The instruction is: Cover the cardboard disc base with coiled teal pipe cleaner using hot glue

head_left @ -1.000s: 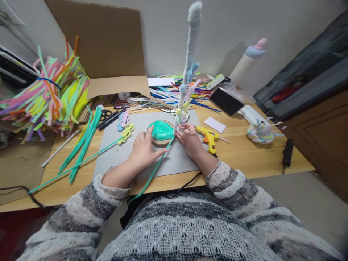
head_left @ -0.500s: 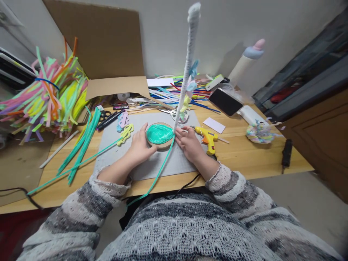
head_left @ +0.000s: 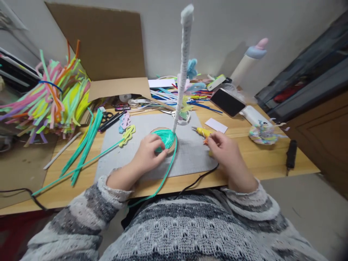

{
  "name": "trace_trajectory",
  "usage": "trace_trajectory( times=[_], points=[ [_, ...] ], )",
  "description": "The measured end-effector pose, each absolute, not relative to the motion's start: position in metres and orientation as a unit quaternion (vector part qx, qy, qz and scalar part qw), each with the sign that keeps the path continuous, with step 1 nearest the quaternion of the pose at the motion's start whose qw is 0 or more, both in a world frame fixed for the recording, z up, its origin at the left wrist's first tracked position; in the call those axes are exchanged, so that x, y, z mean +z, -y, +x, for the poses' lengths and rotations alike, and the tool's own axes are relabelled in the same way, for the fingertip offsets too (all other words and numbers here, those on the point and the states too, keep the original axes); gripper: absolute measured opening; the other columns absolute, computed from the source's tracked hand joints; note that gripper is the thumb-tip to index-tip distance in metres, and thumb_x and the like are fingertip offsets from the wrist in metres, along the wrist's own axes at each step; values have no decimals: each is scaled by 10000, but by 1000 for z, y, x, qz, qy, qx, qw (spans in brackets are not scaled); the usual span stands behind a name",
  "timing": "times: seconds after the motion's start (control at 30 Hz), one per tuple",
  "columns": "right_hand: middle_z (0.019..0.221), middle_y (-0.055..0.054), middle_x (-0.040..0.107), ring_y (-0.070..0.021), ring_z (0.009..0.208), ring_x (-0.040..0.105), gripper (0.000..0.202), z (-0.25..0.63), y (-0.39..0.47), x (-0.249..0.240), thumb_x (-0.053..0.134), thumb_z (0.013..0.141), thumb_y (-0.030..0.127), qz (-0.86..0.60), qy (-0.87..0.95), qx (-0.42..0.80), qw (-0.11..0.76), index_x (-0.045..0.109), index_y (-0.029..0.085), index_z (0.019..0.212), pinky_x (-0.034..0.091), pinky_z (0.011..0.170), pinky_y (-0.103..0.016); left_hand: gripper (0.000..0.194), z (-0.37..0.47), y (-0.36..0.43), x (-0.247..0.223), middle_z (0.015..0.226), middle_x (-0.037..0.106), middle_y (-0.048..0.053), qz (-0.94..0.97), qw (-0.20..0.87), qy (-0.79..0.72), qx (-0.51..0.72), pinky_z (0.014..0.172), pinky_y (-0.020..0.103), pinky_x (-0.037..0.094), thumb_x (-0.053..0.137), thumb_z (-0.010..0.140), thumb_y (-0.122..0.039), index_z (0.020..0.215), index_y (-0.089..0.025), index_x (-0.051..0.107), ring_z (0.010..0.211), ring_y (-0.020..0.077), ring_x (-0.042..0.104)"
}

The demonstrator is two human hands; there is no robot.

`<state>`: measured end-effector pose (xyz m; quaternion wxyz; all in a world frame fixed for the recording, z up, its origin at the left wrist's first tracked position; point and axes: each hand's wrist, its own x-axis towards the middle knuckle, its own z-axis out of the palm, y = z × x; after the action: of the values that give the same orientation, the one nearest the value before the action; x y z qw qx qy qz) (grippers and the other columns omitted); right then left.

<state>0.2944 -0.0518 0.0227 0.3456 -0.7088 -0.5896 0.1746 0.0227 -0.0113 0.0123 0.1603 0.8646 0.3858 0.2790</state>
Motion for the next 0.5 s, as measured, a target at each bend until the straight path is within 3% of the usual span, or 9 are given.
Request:
trace_trajectory(
  times=[0.13, 0.23, 0.33, 0.4, 0.5],
  points=[
    [629, -82, 624, -225, 607, 572, 398, 322, 53, 20, 441, 872, 515, -826, 541, 127, 93, 536, 231, 611, 305, 520, -315, 333, 47, 22, 14, 872, 572, 62, 890, 110, -407, 172, 768, 400, 428, 666, 803, -507, 761, -193, 565, 862, 253, 516],
    [699, -126, 671, -266, 681, 625, 495, 323, 44, 15, 410, 860, 641, -831, 534, 155, 24, 591, 224, 663, 323, 525, -322, 222, 60, 24, 12, 940, 571, 95, 889, 65, -436, 120, 795, 436, 439, 672, 785, -382, 816, -187, 570, 923, 293, 517],
    [793, -162, 701, -292, 742, 652, 467, 321, 36, 8, 467, 830, 631, -820, 552, 151, 23, 616, 200, 727, 332, 528, -327, 27, 62, 20, 10, 931, 584, 100, 889, 67, -438, 114, 815, 441, 447, 590, 780, -209, 787, -189, 573, 929, 293, 531],
    [794, -160, 697, -290, 734, 649, 370, 323, 34, 2, 527, 805, 545, -812, 562, 147, 55, 592, 195, 705, 339, 524, -329, 40, 58, 16, 11, 878, 587, 85, 878, 108, -441, 149, 804, 421, 452, 556, 796, -194, 756, -190, 559, 891, 269, 545],
    [653, -78, 629, -243, 627, 617, 207, 328, 36, -4, 590, 734, 405, -789, 539, 222, 195, 530, 213, 686, 381, 511, -319, 95, 48, 8, 13, 813, 574, 53, 838, 197, -455, 228, 731, 361, 449, 518, 840, -227, 752, -191, 525, 801, 215, 546]
  ],
)
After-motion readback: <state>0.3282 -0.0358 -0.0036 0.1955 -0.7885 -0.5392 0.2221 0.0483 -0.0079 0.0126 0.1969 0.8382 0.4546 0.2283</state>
